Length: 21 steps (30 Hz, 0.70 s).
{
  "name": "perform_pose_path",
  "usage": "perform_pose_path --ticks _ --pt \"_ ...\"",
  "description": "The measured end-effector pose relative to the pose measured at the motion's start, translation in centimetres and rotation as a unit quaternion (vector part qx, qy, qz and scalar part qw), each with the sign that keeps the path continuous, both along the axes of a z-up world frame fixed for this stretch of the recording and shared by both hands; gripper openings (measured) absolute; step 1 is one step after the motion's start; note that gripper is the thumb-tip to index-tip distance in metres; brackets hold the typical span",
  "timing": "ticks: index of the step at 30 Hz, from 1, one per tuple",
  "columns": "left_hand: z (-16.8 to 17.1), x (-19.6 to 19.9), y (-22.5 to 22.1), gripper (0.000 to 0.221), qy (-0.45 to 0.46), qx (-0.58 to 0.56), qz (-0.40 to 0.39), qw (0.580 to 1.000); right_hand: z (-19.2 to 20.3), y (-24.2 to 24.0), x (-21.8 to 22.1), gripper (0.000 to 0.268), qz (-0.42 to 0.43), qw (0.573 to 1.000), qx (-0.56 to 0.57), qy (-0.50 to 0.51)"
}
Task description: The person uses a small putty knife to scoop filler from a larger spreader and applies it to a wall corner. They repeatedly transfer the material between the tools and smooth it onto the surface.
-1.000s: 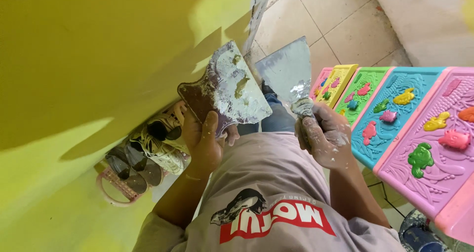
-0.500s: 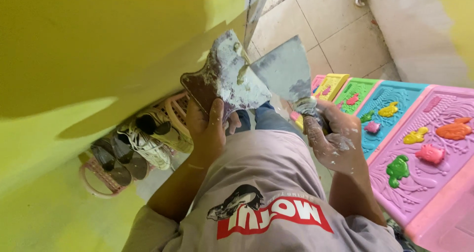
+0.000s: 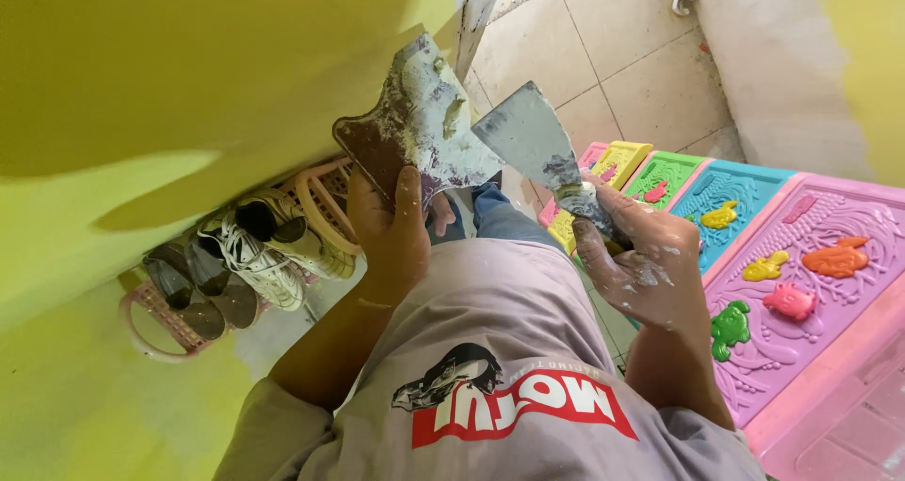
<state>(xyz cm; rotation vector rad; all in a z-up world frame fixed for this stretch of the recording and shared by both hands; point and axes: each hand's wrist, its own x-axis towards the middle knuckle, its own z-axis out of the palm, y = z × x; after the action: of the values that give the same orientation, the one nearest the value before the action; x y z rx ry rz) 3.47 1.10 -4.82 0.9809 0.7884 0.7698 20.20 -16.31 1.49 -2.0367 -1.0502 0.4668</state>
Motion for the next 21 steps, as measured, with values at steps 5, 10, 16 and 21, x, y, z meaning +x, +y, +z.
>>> perform_pose_path --ticks 5,10,16,21 --pt "0.1 0.2 -0.3 0.021 -0.001 0.006 -0.004 1.000 0.2 0.2 0.4 0.044 0.011 1.000 -0.013 0.006" --pt "-0.2 0.3 -0.2 0.020 0.017 0.009 0.001 1.000 0.2 0.6 0.6 0.046 0.033 0.999 -0.008 0.026" --pt "-0.3 0.2 -0.1 0.023 0.038 0.016 -0.011 0.999 0.0 0.9 0.8 0.044 0.037 0.999 -0.020 0.019" --pt "-0.2 0.5 0.0 0.019 0.065 0.019 -0.011 0.998 -0.5 1.1 1.1 0.039 0.034 0.998 -0.032 0.040"
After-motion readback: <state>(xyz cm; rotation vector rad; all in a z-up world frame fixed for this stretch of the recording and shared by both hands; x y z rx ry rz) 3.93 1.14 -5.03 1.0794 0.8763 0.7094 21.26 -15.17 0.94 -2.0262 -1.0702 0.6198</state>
